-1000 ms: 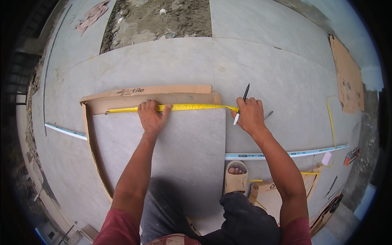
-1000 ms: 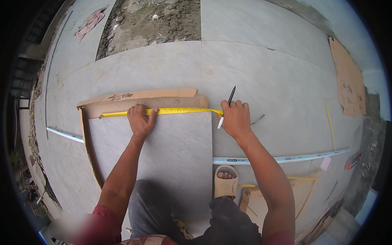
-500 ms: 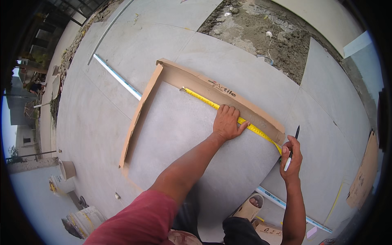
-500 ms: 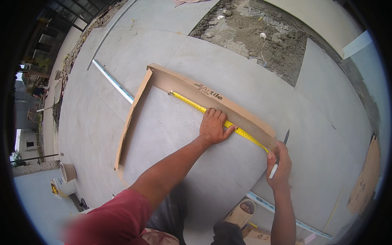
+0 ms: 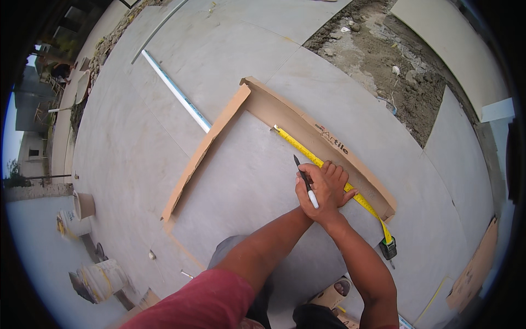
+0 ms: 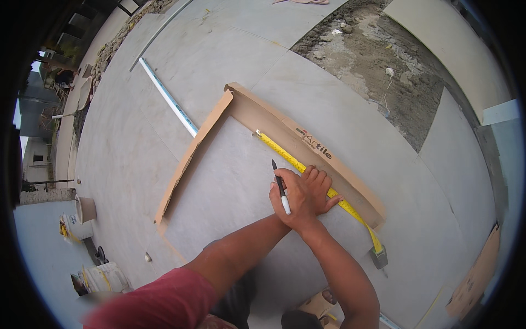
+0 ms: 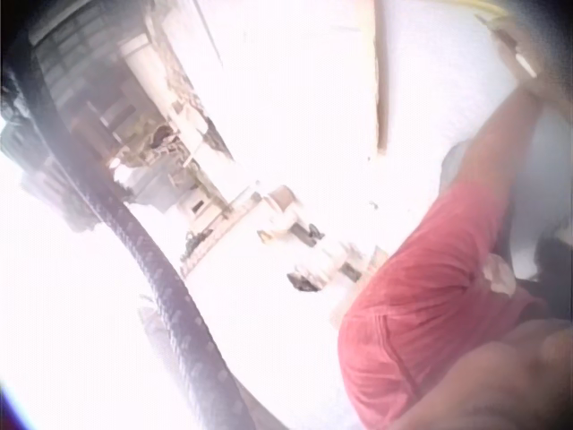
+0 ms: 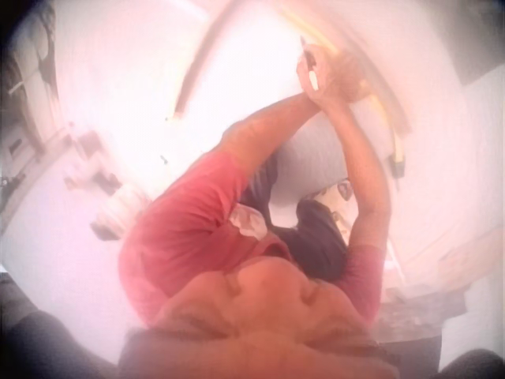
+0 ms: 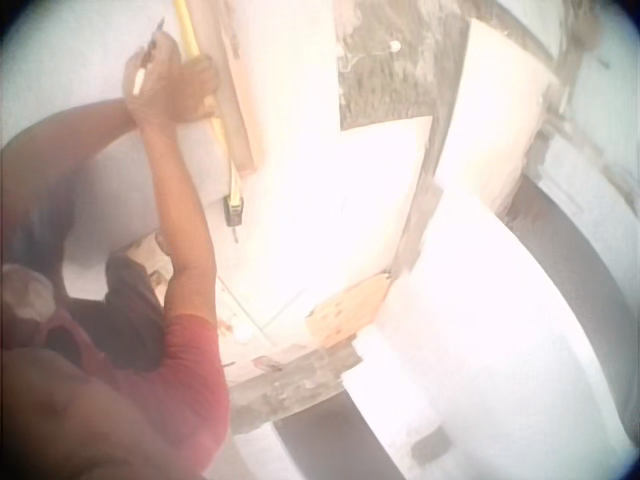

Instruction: The person measures and marks large floor tiles using a tape measure, marker, and spirit level. They measure distances between walls and mark cut lines on the tiles to prepare for installation.

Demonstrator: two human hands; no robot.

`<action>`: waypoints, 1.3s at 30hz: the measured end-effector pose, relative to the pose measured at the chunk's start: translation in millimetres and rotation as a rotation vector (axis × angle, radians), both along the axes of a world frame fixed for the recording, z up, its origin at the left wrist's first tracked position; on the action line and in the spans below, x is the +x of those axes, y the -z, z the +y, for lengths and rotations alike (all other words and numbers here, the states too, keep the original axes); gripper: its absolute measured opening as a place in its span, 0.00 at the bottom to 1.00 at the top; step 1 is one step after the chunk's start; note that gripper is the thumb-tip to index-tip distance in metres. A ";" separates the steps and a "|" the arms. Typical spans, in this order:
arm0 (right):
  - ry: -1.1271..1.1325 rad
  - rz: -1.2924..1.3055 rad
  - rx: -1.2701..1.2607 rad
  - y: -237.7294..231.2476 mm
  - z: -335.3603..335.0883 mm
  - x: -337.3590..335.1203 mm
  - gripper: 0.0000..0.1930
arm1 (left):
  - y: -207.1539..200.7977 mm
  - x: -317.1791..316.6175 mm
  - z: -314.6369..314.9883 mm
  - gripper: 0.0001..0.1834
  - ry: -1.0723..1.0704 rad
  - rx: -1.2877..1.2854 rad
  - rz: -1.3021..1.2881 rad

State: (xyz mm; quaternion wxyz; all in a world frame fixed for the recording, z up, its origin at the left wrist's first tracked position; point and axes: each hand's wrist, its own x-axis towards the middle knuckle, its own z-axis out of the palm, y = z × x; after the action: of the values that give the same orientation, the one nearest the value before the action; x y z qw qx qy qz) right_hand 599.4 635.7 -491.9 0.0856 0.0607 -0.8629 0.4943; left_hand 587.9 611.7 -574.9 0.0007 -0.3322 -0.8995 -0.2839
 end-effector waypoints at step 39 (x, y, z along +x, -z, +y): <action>0.061 -0.015 -0.097 74.0 -78.8 -76.4 0.13 | 21.7 0.7 -7.8 0.27 -0.042 0.208 -0.042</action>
State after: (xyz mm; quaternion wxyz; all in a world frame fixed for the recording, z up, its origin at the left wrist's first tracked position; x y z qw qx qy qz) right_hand 523.0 557.0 -565.9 0.0972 0.0264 -0.8400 0.5331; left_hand 588.5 603.9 -596.6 0.0224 -0.3052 -0.8717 -0.3827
